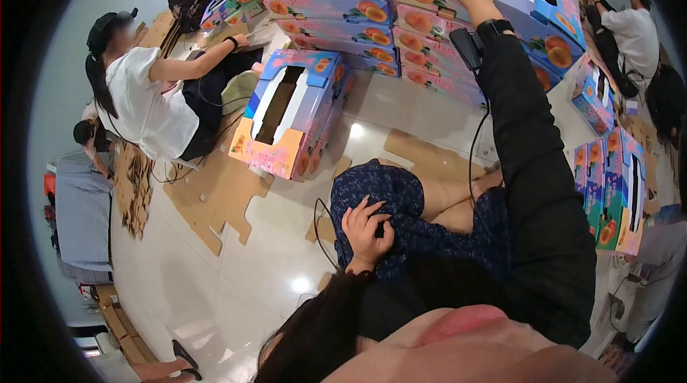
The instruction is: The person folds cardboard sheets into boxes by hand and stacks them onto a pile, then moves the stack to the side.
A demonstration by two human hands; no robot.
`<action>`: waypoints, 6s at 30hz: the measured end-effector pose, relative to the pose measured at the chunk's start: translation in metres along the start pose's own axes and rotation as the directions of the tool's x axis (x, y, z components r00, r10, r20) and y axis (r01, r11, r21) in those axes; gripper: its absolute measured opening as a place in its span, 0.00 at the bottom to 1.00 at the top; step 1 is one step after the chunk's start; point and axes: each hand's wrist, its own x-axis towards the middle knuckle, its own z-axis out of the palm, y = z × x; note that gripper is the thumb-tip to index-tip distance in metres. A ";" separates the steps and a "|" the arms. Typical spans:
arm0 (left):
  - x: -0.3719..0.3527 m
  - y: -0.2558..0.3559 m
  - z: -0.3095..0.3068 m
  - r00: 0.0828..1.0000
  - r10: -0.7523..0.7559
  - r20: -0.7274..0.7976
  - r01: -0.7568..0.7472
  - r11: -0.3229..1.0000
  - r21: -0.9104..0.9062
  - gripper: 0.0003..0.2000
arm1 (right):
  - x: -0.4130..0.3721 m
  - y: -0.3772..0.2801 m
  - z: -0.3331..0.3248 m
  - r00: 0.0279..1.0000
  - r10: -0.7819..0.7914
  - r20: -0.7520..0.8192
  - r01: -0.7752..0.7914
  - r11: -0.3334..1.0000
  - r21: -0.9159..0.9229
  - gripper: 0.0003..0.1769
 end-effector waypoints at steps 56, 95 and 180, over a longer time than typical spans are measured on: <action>-0.010 -0.007 -0.017 0.997 0.036 -0.065 -0.047 0.984 -0.169 0.06 | -0.208 -0.250 -0.125 0.719 -0.606 -0.341 0.674 0.489 0.554 0.16; 0.014 0.005 -0.015 1.000 0.003 0.026 -0.001 0.997 -0.081 0.07 | 0.078 0.029 -0.138 0.962 -0.095 -0.254 0.194 0.895 0.402 0.17; 0.199 -0.028 0.192 0.376 -0.118 0.919 0.097 0.991 0.088 0.24 | -0.288 0.177 0.153 0.460 -0.006 0.888 0.468 0.852 -0.236 0.20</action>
